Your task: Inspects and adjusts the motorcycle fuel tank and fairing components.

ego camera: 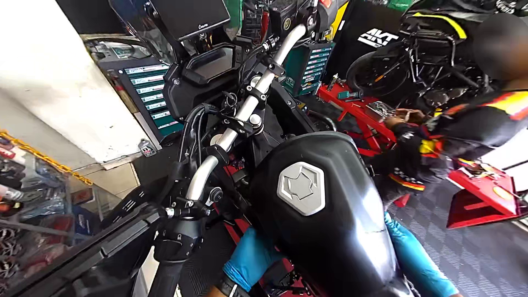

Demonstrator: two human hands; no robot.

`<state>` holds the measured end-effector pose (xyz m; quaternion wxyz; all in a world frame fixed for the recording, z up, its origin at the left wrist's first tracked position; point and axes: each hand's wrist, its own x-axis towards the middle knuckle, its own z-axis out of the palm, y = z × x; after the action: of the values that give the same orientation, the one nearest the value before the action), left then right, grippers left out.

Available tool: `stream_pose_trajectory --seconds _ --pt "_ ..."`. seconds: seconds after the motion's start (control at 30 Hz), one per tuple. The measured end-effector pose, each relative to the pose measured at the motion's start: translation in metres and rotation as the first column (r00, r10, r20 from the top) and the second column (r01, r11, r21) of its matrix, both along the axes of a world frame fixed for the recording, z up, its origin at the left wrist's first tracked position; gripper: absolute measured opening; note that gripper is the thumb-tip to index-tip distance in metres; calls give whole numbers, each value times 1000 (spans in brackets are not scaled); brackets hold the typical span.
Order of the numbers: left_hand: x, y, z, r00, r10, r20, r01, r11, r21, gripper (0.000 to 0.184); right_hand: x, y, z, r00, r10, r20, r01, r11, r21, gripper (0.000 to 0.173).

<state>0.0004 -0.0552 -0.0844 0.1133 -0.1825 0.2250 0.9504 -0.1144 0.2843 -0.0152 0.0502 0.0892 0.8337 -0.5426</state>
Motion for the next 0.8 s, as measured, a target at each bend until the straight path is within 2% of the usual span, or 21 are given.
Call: stream_pose_trajectory --seconds 0.1,0.2,0.27,0.37,0.43,0.5,0.57,0.63,0.73,0.8 --pt "1 4 0 999 36 24 -36 999 31 67 1 6 -2 995 90 -32 -89 996 28 55" --pt "-1 3 2 996 62 70 -65 997 43 65 3 11 -4 980 193 -50 -196 978 -69 80" --pt "-2 2 1 995 55 83 -58 998 30 63 1 8 -3 983 179 -41 -183 978 -104 87" --pt "-2 0 -3 996 28 83 -28 1000 1 61 3 -6 3 994 105 -24 -107 985 -132 71" --pt "-4 -3 -3 991 64 120 -58 997 -48 53 4 -12 4 997 71 -28 -75 983 -171 57" --pt "-3 -3 0 966 191 173 -167 975 -147 44 6 -9 2 997 69 -45 -76 982 -176 55" --pt "-2 -8 1 922 354 157 -309 917 -253 38 6 -9 -3 995 69 -67 -81 977 -199 53" --pt "3 -14 13 887 449 110 -410 875 -258 37 7 -7 -8 994 71 -83 -86 978 -189 53" --pt "9 -18 34 892 448 62 -432 885 -176 39 4 -3 -12 991 95 -97 -109 983 -150 53" --pt "9 -14 35 896 444 -27 -440 876 -197 43 -1 -2 -14 988 110 -104 -123 984 -127 52"
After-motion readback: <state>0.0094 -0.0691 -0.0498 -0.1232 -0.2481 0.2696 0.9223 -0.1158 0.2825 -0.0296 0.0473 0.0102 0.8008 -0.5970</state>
